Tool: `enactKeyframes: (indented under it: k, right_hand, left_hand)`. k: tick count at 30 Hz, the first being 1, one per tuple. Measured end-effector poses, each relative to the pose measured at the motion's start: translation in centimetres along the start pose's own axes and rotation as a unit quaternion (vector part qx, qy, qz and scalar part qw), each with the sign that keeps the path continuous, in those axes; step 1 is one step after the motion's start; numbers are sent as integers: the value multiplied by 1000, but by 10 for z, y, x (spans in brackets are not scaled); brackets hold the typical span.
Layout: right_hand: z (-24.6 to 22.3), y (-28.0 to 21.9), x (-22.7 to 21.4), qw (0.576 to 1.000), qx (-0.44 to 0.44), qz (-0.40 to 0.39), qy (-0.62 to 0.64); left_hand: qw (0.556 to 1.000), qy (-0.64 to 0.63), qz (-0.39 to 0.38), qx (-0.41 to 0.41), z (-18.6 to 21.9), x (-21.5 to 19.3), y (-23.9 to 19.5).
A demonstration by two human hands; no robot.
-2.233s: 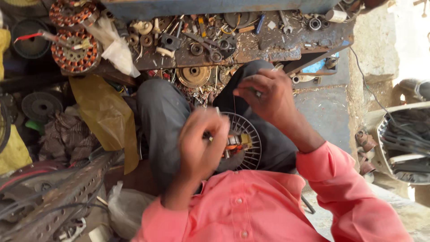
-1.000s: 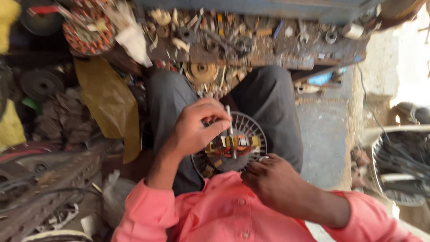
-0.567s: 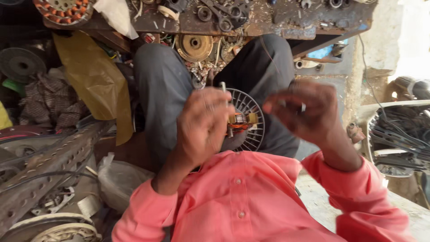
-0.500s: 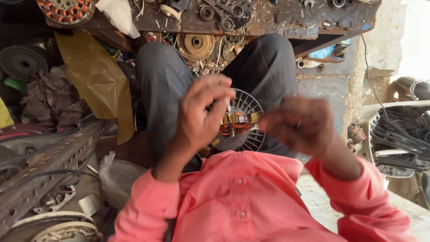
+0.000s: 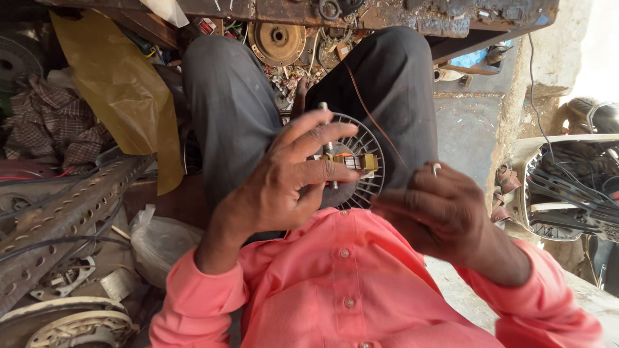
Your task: The person repairs an electric fan motor by hand and using shears to cut and strip wires, while also placing small insulation strips into the motor slots.
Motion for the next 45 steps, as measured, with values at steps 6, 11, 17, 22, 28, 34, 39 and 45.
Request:
enactKeyframes:
  k: [6, 11, 17, 22, 28, 34, 39, 45]
  right_hand:
    - [-10, 20, 16, 998, 6, 52, 35]
    - [-6, 15, 27, 999, -6, 1, -51]
    - [-9, -9, 38, 970, -55, -205, -116]
    - [30, -17, -3, 993, -53, -107, 21]
    - [123, 31, 31, 974, 121, -21, 190]
    - [102, 76, 11, 988, 123, 97, 20]
    - [35, 82, -6, 964, -38, 81, -252]
    - [43, 35, -24, 987, 115, 113, -8]
  left_hand:
    - [978, -128, 136, -97, -19, 3, -10]
    - [982, -154, 30, -104, -69, 12, 8]
    - [975, -105, -134, -146, -78, 8, 2]
    - [996, 53, 27, -67, -10, 24, -6]
    - [945, 326, -13, -36, 27, 41, -7]
    - [975, -81, 150, -144, -24, 31, 9]
    - [957, -124, -40, -261, -90, 33, 27]
    - [996, -19, -14, -88, -38, 33, 15]
Point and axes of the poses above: each hand's wrist, its own y-axis towards the middle knuckle, its own x-axis out of the palm, z = x × y, the point moved 3 cm from there along y, towards the middle knuckle, and after that the axes turned 13 degrees about -z, right-handed, at the moved point
